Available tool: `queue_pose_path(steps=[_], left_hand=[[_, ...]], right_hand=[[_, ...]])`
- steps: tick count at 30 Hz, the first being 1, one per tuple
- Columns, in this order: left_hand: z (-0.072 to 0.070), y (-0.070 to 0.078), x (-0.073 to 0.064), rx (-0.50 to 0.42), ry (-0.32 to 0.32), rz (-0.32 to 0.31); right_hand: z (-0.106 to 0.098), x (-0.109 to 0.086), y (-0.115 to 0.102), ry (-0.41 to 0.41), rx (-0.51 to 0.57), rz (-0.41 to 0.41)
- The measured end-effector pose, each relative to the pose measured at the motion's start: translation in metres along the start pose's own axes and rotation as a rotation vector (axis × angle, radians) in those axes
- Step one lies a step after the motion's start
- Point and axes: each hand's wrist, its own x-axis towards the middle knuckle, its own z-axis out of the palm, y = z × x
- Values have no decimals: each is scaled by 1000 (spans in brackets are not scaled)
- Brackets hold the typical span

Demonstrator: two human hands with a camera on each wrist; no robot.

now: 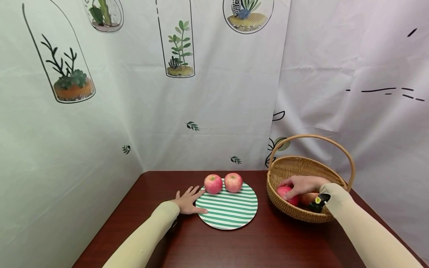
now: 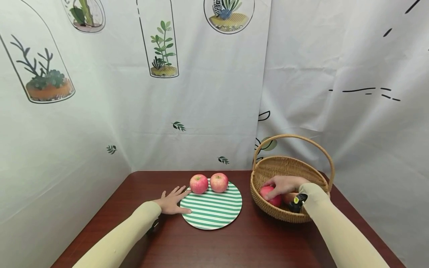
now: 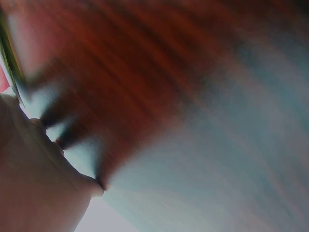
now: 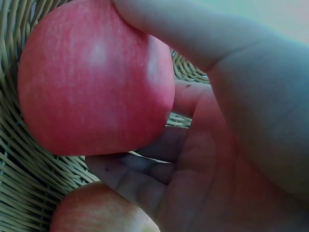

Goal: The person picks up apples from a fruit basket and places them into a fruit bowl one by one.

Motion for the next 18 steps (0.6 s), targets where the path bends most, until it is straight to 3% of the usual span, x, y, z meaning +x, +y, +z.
queue_pose_path(steps=[6,12,18], left_hand=[[-1,1,-1,-2,2,0],[0,0,-1,2,4,1],[8,-11,10,-28,9,3]], right_hand=[[0,2,2,13,38,-39],[1,3,-2,51,34,-25],[1,3,-5,77,9,-15]])
